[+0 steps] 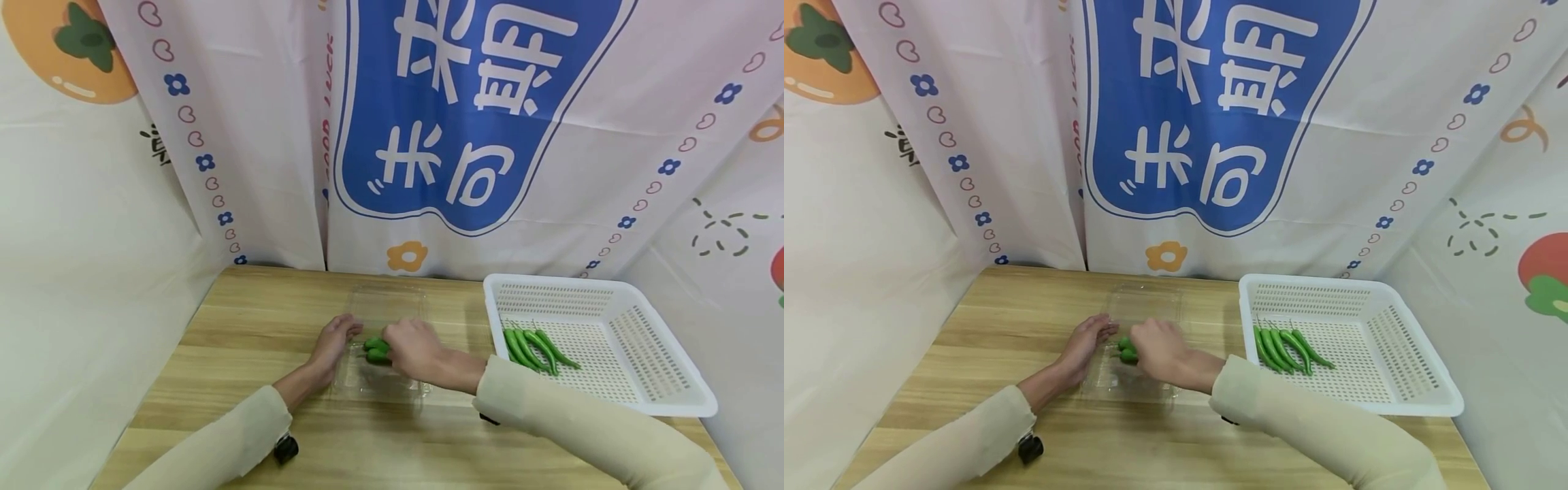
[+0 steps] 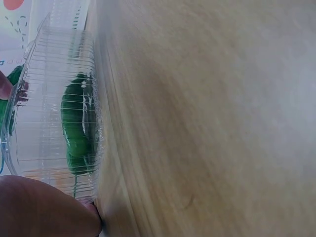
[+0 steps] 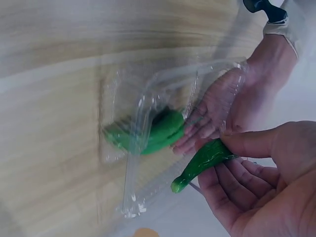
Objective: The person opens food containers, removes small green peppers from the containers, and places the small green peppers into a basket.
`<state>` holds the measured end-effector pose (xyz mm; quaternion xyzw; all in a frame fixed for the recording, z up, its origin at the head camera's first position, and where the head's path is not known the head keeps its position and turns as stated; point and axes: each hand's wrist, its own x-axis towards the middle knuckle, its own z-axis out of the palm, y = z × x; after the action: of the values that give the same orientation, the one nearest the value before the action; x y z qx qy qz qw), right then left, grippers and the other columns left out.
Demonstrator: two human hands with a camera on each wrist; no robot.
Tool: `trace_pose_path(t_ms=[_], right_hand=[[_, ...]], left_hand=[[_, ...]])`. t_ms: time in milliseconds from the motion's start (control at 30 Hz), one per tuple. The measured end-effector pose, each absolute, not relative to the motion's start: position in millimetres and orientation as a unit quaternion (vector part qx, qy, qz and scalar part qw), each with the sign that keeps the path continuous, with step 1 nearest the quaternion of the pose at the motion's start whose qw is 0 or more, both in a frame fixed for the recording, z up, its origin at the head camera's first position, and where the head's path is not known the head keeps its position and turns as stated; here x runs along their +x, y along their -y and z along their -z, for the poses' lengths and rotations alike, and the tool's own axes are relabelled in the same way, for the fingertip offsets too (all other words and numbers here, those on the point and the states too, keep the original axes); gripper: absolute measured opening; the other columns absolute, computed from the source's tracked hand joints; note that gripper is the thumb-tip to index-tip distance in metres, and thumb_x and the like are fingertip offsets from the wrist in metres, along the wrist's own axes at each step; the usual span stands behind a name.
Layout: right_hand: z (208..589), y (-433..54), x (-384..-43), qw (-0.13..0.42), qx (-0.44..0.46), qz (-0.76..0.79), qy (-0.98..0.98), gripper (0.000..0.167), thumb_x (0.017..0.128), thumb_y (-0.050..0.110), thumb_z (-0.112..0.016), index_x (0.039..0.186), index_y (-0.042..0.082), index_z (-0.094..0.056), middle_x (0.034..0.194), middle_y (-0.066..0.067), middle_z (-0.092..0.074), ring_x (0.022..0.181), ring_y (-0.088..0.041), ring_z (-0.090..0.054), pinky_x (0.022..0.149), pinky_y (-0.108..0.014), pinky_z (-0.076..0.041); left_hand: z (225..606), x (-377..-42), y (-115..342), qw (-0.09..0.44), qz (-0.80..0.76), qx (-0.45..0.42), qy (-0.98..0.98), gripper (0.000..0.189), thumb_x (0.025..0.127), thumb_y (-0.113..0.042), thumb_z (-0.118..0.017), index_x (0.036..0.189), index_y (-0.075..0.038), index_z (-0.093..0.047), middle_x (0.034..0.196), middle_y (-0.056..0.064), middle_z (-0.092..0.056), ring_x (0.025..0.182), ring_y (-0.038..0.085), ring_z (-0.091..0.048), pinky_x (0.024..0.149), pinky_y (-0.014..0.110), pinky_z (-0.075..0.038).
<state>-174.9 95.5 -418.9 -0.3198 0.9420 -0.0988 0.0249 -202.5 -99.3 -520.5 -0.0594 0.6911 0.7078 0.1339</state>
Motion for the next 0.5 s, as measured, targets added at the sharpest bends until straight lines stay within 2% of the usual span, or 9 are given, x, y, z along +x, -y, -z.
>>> trace_pose_path(t_ms=[233,500], right_hand=[[406,-109,-175,0.016,-0.321,0.118,-0.94,0.031,0.089,-0.005,-0.072,0.068,0.014,-0.059,0.061,0.005,-0.053,0.053,-0.009,-0.047,0.045,-0.025,-0.041],[401,-124,-175,0.0,-0.316,0.12,-0.941,0.036,0.089,-0.006,-0.073,0.065,0.014,-0.056,0.059,0.005,-0.051,0.054,-0.01,-0.047,0.047,-0.026,-0.043]], left_hand=[[521,-203,99,0.13,-0.708,-0.055,-0.692,0.056,0.115,-0.025,-0.035,0.161,0.006,-0.028,0.153,0.028,-0.05,0.148,0.041,-0.044,0.13,0.056,-0.025],[521,-203,99,0.132,-0.708,-0.052,-0.692,0.056,0.116,-0.026,-0.034,0.161,0.006,-0.028,0.154,0.028,-0.05,0.149,0.042,-0.042,0.13,0.057,-0.023]])
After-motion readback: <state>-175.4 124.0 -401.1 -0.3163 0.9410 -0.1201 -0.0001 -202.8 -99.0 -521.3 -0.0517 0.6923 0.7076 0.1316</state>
